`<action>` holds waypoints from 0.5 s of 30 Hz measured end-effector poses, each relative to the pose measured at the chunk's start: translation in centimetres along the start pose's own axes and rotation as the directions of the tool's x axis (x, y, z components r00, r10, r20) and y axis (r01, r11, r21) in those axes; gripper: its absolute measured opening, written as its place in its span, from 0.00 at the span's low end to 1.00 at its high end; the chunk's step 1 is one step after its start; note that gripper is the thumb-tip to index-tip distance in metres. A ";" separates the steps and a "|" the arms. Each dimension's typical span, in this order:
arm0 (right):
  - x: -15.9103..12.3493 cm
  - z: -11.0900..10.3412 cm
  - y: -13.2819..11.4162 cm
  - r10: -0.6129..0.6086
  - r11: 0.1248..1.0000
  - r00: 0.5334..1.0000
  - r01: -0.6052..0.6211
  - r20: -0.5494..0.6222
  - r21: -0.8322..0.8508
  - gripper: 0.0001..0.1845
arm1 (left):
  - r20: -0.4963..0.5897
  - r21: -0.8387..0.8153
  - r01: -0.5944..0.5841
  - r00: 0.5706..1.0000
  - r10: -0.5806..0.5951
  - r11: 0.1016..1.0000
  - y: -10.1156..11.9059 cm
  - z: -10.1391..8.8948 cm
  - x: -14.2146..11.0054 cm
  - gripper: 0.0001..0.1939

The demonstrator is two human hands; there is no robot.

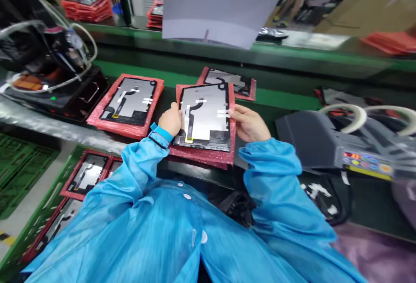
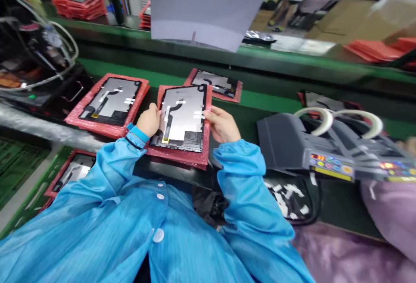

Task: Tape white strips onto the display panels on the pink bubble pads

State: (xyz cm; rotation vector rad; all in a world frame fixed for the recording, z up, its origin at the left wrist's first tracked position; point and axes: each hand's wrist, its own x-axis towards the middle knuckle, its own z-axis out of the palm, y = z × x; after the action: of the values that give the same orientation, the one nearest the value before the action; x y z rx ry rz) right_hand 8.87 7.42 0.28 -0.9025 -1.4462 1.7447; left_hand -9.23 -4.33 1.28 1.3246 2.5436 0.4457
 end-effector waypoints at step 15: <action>11.0 16.7 0.0 0.254 0.833 0.932 -0.074 0.259 -0.548 0.08 | -0.088 0.383 0.238 0.971 -0.221 0.892 -15.8 -12.1 5.2 0.22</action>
State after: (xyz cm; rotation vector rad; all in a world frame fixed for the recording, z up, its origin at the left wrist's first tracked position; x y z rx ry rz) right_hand -11.12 8.27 1.66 -1.0820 -2.2015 1.6951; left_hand -28.16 -10.53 6.18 1.1093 2.8835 -0.0928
